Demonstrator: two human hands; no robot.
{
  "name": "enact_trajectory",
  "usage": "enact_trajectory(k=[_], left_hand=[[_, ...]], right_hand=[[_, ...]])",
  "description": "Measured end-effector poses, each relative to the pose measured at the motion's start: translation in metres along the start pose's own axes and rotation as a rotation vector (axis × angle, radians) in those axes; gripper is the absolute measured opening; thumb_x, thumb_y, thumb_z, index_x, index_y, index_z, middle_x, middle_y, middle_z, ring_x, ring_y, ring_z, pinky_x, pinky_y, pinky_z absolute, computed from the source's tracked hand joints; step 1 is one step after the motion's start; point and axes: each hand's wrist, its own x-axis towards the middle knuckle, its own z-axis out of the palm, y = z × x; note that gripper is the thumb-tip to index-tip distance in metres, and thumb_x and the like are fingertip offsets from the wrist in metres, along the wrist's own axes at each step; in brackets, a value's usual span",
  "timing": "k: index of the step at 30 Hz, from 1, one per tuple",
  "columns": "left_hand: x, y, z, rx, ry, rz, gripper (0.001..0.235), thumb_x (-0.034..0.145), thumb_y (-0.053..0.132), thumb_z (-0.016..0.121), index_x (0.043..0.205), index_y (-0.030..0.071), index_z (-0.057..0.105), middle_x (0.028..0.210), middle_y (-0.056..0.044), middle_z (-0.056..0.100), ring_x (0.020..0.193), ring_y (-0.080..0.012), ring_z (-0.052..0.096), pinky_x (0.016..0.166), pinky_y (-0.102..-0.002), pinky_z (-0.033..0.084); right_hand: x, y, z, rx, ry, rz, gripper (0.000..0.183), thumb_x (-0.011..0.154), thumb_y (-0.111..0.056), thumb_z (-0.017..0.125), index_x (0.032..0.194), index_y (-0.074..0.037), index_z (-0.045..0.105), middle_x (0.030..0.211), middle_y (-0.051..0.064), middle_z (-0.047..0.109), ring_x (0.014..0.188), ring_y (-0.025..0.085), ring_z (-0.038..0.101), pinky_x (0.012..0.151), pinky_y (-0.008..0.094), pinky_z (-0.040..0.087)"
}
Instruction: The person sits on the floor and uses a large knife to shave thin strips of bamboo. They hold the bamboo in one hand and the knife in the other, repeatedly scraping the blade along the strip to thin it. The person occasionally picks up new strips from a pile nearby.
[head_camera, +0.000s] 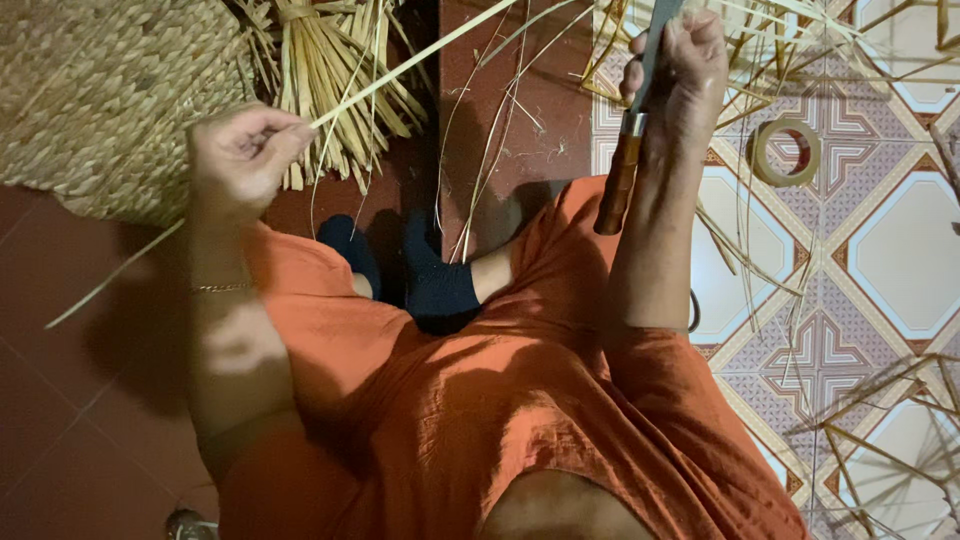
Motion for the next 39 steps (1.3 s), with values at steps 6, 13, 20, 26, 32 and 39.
enact_trajectory(k=[6, 13, 20, 26, 32, 39], left_hand=[[0.012, 0.001, 0.027, 0.131, -0.019, 0.213, 0.009, 0.104, 0.003, 0.073, 0.111, -0.002, 0.076, 0.093, -0.01, 0.069, 0.075, -0.0119, 0.063, 0.062, -0.026, 0.047], [0.024, 0.004, 0.07, 0.232, -0.013, 0.347, 0.005, 0.101, 0.0, 0.071, 0.098, -0.002, 0.075, 0.082, -0.01, 0.067, 0.071, -0.0174, 0.061, 0.063, -0.032, 0.048], [0.028, 0.006, 0.053, 0.089, -0.111, 0.297, 0.013, 0.109, 0.007, 0.064, 0.116, 0.002, 0.074, 0.094, -0.006, 0.073, 0.073, -0.0113, 0.064, 0.059, -0.025, 0.052], [0.009, 0.007, 0.011, -0.034, -0.266, 0.036, 0.015, 0.108, 0.007, 0.064, 0.117, 0.001, 0.073, 0.086, -0.007, 0.072, 0.069, -0.0086, 0.063, 0.058, -0.023, 0.05], [0.009, 0.012, 0.031, -0.103, -0.243, 0.022, 0.01, 0.106, 0.007, 0.065, 0.108, 0.0, 0.072, 0.081, -0.007, 0.072, 0.063, -0.0072, 0.064, 0.051, -0.022, 0.052], [0.014, 0.019, 0.073, -0.149, -0.21, 0.003, 0.013, 0.103, 0.009, 0.07, 0.092, 0.001, 0.067, 0.07, -0.003, 0.07, 0.052, -0.0056, 0.063, 0.041, -0.022, 0.05]], right_hand=[[-0.048, 0.017, 0.055, 0.005, -0.172, 0.203, 0.031, 0.098, -0.003, 0.065, 0.127, 0.005, 0.057, 0.083, 0.016, 0.067, 0.053, 0.021, 0.063, 0.042, 0.03, 0.054], [-0.078, 0.036, 0.13, 0.014, -0.405, 0.511, 0.042, 0.1, 0.0, 0.06, 0.141, -0.004, 0.05, 0.082, 0.019, 0.07, 0.054, 0.021, 0.066, 0.046, 0.031, 0.056], [-0.046, 0.029, 0.083, -0.066, -0.19, 0.315, 0.021, 0.103, 0.003, 0.058, 0.124, 0.002, 0.059, 0.084, 0.018, 0.07, 0.06, 0.023, 0.068, 0.045, 0.033, 0.053], [0.003, 0.001, -0.002, 0.078, -0.211, 0.032, 0.008, 0.114, -0.001, 0.063, 0.121, 0.001, 0.059, 0.082, 0.017, 0.07, 0.049, 0.019, 0.059, 0.039, 0.028, 0.046], [-0.011, 0.001, 0.027, 0.004, -0.196, 0.113, 0.033, 0.106, 0.003, 0.06, 0.139, 0.002, 0.058, 0.079, 0.015, 0.068, 0.054, 0.019, 0.063, 0.046, 0.029, 0.053], [-0.079, 0.037, 0.121, -0.114, -0.44, 0.484, 0.04, 0.097, 0.002, 0.057, 0.137, 0.005, 0.049, 0.087, 0.019, 0.07, 0.06, 0.022, 0.069, 0.047, 0.031, 0.06]])
